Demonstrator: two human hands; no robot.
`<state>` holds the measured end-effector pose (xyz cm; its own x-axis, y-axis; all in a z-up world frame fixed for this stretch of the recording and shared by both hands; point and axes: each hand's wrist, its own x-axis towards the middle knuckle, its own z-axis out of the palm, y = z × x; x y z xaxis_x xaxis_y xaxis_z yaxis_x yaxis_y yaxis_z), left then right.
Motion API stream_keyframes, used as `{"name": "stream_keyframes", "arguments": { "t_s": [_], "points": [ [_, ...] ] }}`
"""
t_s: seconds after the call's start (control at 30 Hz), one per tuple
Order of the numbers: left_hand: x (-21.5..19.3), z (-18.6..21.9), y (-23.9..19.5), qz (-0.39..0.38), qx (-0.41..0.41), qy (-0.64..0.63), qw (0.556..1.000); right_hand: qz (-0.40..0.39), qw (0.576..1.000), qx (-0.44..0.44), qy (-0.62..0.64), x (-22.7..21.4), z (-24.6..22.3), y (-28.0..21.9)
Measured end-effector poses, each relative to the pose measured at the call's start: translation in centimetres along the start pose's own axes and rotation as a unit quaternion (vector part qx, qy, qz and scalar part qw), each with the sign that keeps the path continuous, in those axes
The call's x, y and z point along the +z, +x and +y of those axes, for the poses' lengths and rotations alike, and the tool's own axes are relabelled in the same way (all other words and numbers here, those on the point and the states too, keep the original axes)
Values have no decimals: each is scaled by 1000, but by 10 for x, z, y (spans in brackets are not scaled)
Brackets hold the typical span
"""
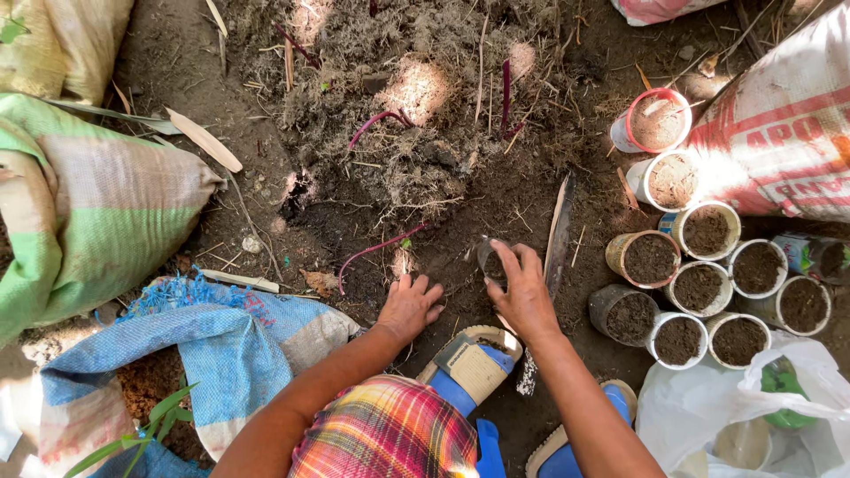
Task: The person fills small cups with soil using a large knife and then places plant cuttings into the soil.
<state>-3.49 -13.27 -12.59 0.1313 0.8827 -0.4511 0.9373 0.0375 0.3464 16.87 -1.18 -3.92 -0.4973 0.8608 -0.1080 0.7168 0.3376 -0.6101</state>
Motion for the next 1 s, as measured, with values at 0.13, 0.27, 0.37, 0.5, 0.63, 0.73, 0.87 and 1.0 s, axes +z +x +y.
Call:
{"name": "stream_keyframes", "arguments": {
  "t_s": [0.13,0.27,0.37,0.5,0.63,0.73,0.87,1.0],
  "points": [
    [18,-8,-1,23,29,7,999,48,997,-11,59,-23,-21,-3],
    [30,-22,16,37,76,19,996,-7,996,33,78,-24,-23,15],
    [26,-31,20,-11,75,-29,997,-141,987,65,41,0,-16,24],
    [-20,-32,31,-131,-41,-267,954,-177,974,123,64,20,-6,16],
    [-77,-11,32,-55,-83,-375,922,-112,974,141,141,23,2,13],
    [-107,12,41,13,-42,-402,914,-112,968,171,147,24,5,15],
    [-117,41,56,-38,-62,-381,922,-95,977,139,130,35,11,8],
    [-105,51,74,59,23,-280,958,-76,983,114,125,44,17,10]
  ]
}}
